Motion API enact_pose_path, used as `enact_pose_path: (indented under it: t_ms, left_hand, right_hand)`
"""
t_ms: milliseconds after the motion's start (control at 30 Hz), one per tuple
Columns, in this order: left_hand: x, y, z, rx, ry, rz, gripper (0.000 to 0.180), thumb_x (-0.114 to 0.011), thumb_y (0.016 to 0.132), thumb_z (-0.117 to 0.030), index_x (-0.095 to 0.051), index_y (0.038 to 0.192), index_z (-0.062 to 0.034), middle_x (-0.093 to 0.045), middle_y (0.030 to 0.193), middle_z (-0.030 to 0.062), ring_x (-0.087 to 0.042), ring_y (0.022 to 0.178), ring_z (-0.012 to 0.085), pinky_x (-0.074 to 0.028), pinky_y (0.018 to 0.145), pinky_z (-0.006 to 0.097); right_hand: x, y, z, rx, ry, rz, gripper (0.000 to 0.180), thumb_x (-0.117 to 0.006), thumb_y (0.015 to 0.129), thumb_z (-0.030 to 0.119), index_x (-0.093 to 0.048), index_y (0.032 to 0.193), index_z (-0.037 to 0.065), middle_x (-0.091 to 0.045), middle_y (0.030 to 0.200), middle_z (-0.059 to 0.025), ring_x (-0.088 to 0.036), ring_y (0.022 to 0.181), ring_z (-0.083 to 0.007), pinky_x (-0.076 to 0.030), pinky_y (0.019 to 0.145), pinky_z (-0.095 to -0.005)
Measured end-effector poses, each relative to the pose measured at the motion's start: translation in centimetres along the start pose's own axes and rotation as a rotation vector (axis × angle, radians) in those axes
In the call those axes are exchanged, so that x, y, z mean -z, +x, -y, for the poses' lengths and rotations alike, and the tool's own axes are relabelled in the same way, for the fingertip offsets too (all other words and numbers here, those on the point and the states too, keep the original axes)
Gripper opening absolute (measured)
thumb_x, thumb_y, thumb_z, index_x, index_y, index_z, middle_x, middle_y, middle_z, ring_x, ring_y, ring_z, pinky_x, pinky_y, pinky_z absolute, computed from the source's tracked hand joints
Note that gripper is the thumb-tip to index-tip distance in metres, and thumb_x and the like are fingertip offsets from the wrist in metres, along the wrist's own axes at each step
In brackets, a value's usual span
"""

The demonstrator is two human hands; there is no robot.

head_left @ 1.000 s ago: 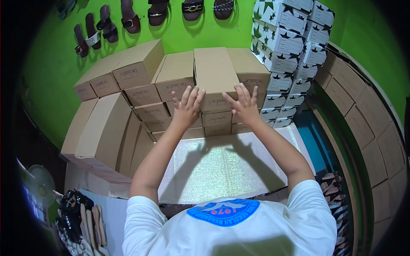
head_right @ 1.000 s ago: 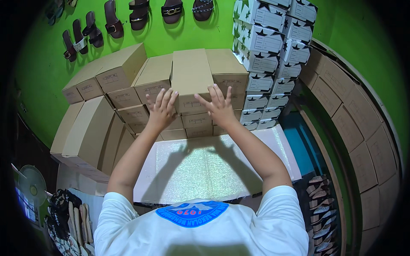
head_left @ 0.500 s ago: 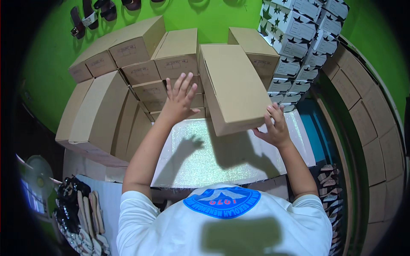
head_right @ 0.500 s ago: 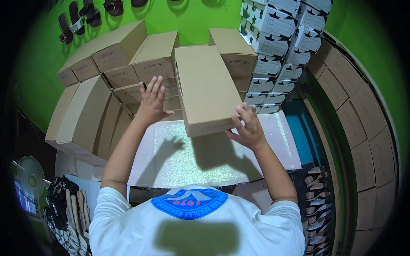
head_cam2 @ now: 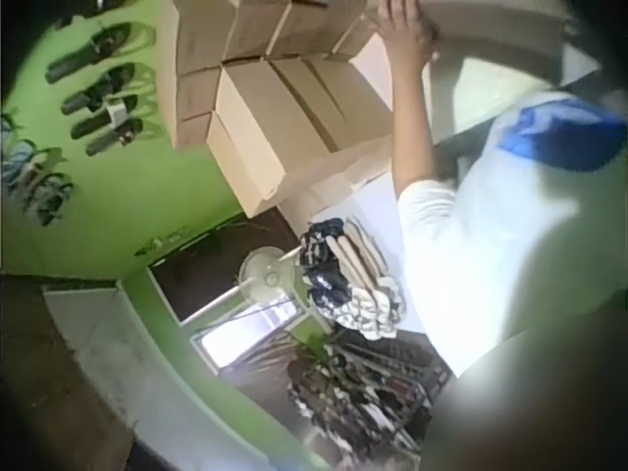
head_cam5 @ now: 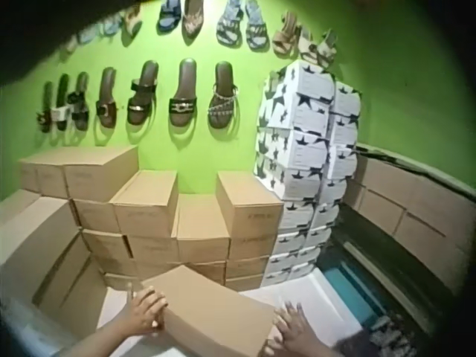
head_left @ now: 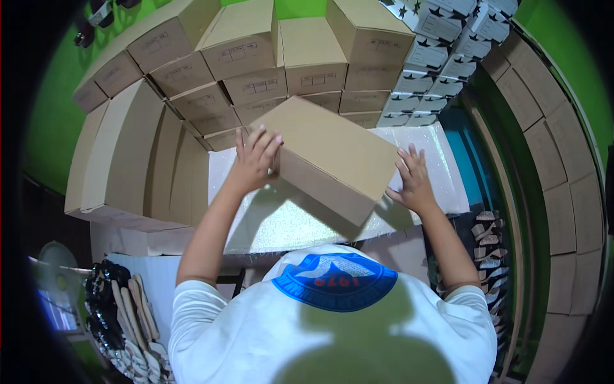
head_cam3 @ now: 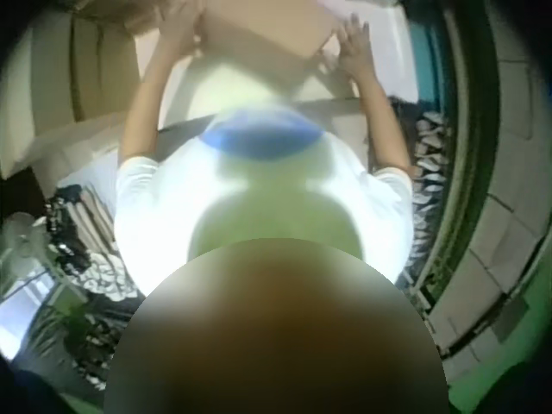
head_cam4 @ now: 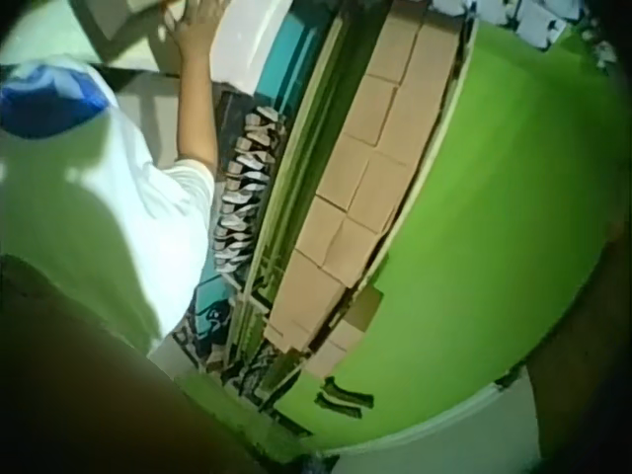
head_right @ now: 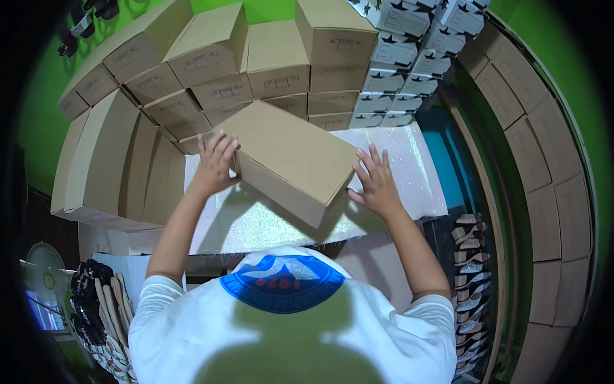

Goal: Packing several pairs of sandals into boxes and organizing them on shelves.

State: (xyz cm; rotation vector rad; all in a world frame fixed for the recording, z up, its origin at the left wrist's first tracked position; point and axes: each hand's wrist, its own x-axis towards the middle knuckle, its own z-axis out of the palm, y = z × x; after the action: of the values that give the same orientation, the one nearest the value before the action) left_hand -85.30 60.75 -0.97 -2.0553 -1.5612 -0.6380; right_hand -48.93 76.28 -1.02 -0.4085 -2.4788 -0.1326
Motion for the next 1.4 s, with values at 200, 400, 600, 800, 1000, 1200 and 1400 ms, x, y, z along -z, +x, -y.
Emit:
enact_pose_path:
  t_ms: [200, 400, 600, 800, 1000, 1200, 1400]
  left_hand:
    - [-5.2, -8.6, -6.8, 0.275, -0.005, 0.157, 0.096, -0.081, 0.048, -0.028, -0.031, 0.129, -0.0193, -0.035, 0.126, 0.0079, -0.027, 0.126, 0.0323, -0.007, 0.098, 0.068]
    - [-6.1, -13.0, -12.0, 0.386, 0.068, 0.132, 0.078, -0.076, 0.061, -0.028, -0.034, 0.127, -0.0204, -0.036, 0.124, 0.0099, -0.029, 0.124, 0.0332, -0.01, 0.093, 0.071]
    - [-3.0, -12.4, -13.4, 0.685, -0.069, 0.258, 0.079, -0.065, 0.071, -0.044, -0.03, 0.13, -0.0057, -0.031, 0.132, 0.0169, -0.024, 0.127, 0.0367, -0.006, 0.094, 0.07]
    - [-0.6, -11.7, -10.9, 1.1, -0.408, 0.295, 0.077, -0.057, 0.079, -0.046, -0.031, 0.132, 0.0046, -0.038, 0.129, 0.0257, -0.029, 0.126, 0.0389, -0.01, 0.102, 0.057]
    - [0.4, -11.2, -10.3, 1.234, -0.75, -0.039, 0.062, -0.055, 0.085, -0.036, -0.037, 0.127, 0.0055, -0.043, 0.126, 0.0229, -0.038, 0.121, 0.0333, -0.022, 0.103, 0.043]
    - [1.5, -6.9, -6.8, 1.252, -0.937, -0.229, 0.056, -0.052, 0.087, -0.032, -0.038, 0.126, 0.0052, -0.044, 0.126, 0.0212, -0.04, 0.12, 0.0292, -0.027, 0.101, 0.036]
    - [-2.4, -3.8, -4.0, 0.93, -0.447, -0.05, 0.074, -0.057, 0.082, -0.032, -0.019, 0.137, -0.0005, -0.03, 0.135, 0.0235, -0.03, 0.125, 0.037, -0.022, 0.104, 0.044]
  right_hand:
    - [-9.3, -3.2, 2.1, -0.488, 0.159, 0.272, 0.088, -0.061, 0.075, 0.017, -0.003, 0.141, 0.015, -0.014, 0.146, -0.0138, -0.021, 0.132, -0.0352, -0.017, 0.105, -0.0534]
    - [-9.3, -2.0, 4.2, -0.595, 0.24, 0.493, 0.074, -0.054, 0.079, 0.011, -0.012, 0.141, 0.015, -0.025, 0.142, -0.0139, -0.028, 0.13, -0.0303, -0.02, 0.104, -0.0526]
    - [-9.4, -4.5, 4.2, -0.849, 0.814, 0.379, 0.05, -0.044, 0.089, 0.016, -0.03, 0.136, 0.007, -0.045, 0.13, -0.0155, -0.041, 0.122, -0.0255, -0.029, 0.102, -0.0338]
    - [-8.1, -4.7, 6.8, -0.908, 0.944, 0.238, 0.049, -0.039, 0.095, 0.031, -0.033, 0.134, 0.003, -0.046, 0.128, -0.0169, -0.044, 0.118, -0.0228, -0.033, 0.097, -0.0297]
    - [-7.8, -4.2, 7.0, -1.016, 1.184, 0.121, 0.061, -0.025, 0.095, 0.046, -0.03, 0.135, 0.0, -0.036, 0.137, -0.0138, -0.031, 0.128, -0.022, -0.021, 0.105, -0.0309]
    - [-5.8, 1.7, 7.4, -1.04, 1.388, -0.1, 0.071, -0.012, 0.091, 0.056, -0.022, 0.139, 0.005, -0.026, 0.143, -0.0132, -0.017, 0.134, -0.0242, -0.006, 0.108, -0.0409]
    - [-10.8, 4.1, 5.6, -0.804, 0.847, 0.063, 0.059, -0.032, 0.094, 0.043, -0.024, 0.138, 0.006, -0.036, 0.135, -0.0216, -0.026, 0.13, -0.0316, -0.016, 0.107, -0.0344]
